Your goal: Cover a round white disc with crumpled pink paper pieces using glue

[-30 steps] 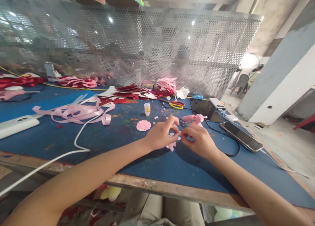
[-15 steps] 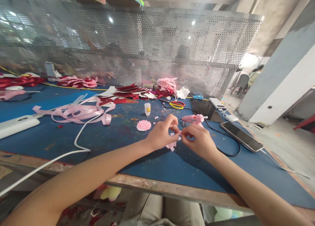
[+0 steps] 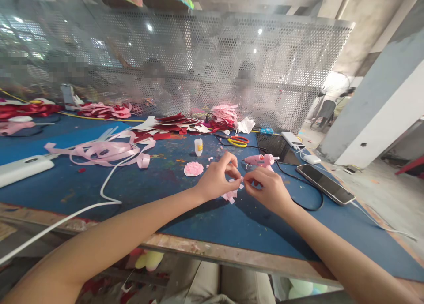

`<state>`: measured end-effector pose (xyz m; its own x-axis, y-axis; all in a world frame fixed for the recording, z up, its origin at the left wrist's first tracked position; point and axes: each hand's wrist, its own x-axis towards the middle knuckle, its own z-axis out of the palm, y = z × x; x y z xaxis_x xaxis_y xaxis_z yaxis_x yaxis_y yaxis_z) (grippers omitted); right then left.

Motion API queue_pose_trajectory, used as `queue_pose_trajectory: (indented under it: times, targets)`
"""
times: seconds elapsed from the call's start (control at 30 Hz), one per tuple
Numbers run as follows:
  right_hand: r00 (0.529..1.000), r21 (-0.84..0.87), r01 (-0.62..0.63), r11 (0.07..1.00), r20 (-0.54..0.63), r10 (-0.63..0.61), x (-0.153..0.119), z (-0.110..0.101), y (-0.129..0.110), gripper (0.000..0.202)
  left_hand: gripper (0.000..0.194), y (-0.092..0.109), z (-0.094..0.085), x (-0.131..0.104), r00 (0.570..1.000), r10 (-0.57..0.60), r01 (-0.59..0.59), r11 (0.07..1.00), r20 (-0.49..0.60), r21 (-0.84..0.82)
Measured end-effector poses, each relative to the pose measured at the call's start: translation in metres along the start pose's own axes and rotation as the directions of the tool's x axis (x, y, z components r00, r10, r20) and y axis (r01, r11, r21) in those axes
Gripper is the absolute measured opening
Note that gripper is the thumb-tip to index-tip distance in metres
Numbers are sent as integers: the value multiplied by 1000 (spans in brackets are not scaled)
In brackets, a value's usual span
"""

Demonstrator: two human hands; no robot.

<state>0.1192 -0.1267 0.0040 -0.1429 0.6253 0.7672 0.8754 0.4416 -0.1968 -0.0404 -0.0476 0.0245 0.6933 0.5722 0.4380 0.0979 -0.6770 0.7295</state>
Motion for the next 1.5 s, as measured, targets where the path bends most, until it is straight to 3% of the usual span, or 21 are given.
queue_pose_trajectory:
  times: [0.2, 0.33, 0.6, 0.93, 1.1, 1.5]
  targets:
    - [998, 5, -33, 999, 55, 32, -1, 0, 0, 10, 32, -4, 0, 1, 998, -2, 4, 999, 57, -35]
    - [996, 35, -65, 997, 63, 62, -1, -3, -1, 9, 33, -8, 1, 1, 998, -8, 15, 993, 62, -116]
    - [994, 49, -82, 995, 81, 78, 0, -4, -1, 8, 33, -8, 1, 2, 998, 33, -26, 993, 54, -118]
    - [990, 50, -103, 993, 105, 97, 0, -5, -3, 8, 31, -19, 1, 8, 985, 34, 26, 940, 169, -339]
    - [990, 79, -116, 990, 92, 108, 0, -6, -5, 7, 26, -17, -1, 7, 971, 63, 19, 942, 232, -336]
    - [994, 143, -42, 989, 107, 26, -1, -9, -5, 7, 28, -18, -3, 3, 975, 95, -28, 951, 203, -307]
